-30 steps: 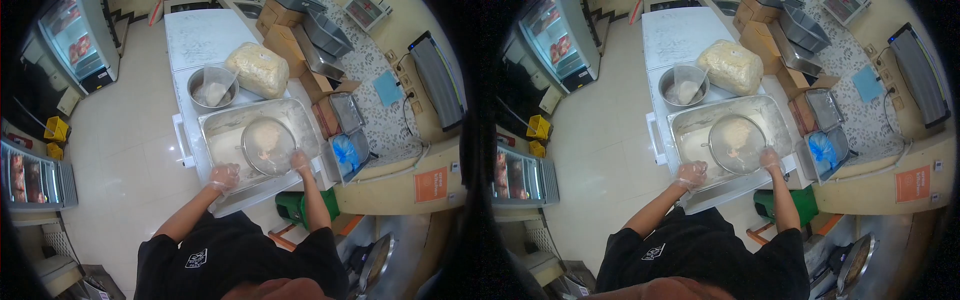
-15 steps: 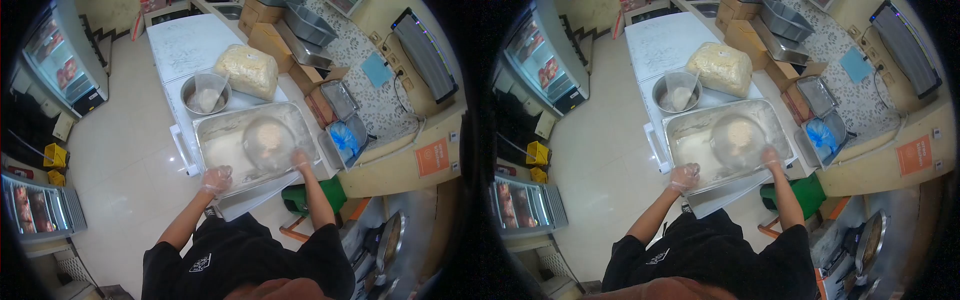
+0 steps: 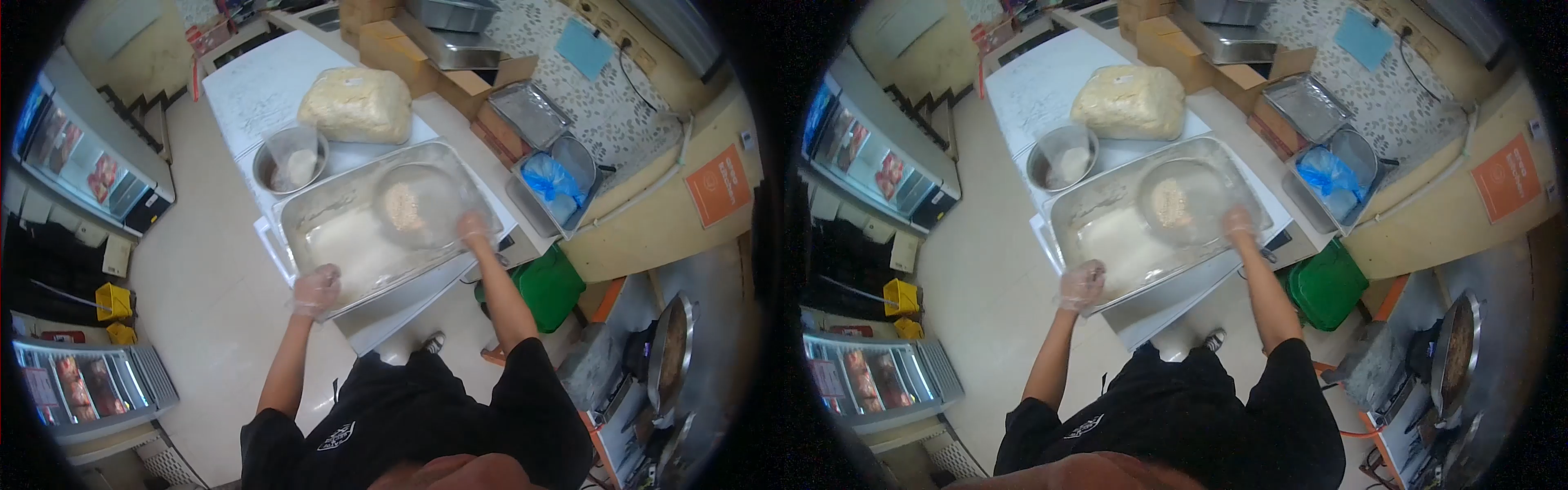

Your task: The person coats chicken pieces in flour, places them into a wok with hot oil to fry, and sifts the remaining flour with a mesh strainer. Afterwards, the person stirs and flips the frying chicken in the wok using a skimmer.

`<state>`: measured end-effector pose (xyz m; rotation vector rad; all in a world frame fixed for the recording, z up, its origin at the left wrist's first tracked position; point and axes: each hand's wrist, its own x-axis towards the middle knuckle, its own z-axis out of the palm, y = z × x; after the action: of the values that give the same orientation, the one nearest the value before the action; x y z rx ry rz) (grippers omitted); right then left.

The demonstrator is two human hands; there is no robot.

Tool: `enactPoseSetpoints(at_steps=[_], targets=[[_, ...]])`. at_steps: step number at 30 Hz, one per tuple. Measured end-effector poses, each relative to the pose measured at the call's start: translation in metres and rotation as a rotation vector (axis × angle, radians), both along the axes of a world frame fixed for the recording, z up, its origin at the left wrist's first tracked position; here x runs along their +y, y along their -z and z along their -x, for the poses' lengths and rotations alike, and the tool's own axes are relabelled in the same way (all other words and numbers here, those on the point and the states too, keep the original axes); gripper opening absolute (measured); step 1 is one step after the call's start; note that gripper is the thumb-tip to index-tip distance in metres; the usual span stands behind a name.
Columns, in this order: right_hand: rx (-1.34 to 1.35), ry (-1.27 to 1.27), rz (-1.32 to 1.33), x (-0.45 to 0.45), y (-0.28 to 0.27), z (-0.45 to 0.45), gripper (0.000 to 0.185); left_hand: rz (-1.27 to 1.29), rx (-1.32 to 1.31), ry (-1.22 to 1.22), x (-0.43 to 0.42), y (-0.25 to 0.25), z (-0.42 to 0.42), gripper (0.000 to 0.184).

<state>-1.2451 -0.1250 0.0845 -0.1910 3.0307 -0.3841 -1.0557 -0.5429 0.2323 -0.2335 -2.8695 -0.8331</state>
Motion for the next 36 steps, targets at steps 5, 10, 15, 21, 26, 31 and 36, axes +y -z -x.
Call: enactPoseSetpoints(at_steps=[5, 10, 15, 21, 26, 31, 36], targets=[[-0.008, 0.137, 0.193, -0.015, -0.066, -0.046, 0.029, -0.127, 0.063, -0.034, 0.022, -0.008, 0.000, 0.011], [-0.037, 0.503, 0.633, 0.153, -0.137, -0.124, 0.031, -0.078, -0.053, -0.171, 0.023, 0.009, 0.005, 0.018], [-0.052, 1.079, 0.675, 0.287, -0.185, -0.223, 0.038, -0.149, -0.303, -0.416, 0.006, 0.032, 0.023, 0.033], [0.099, 1.293, 1.266, 0.352, -0.196, -0.312, 0.018, -0.337, -0.057, -0.486, 0.027, 0.032, 0.056, 0.034], [0.126, 1.608, 1.107, 0.389, -0.166, -0.341, 0.021, -0.465, 0.088, -0.716, 0.012, 0.030, 0.142, 0.032], [0.174, 1.615, 1.048, 0.389, -0.123, -0.373, 0.025, -0.459, 0.138, -0.662, 0.000, -0.020, 0.233, 0.028], [0.207, 1.748, 1.308, 0.337, -0.107, -0.363, 0.022, -0.761, 0.231, -0.625, 0.057, -0.077, 0.229, 0.035]])
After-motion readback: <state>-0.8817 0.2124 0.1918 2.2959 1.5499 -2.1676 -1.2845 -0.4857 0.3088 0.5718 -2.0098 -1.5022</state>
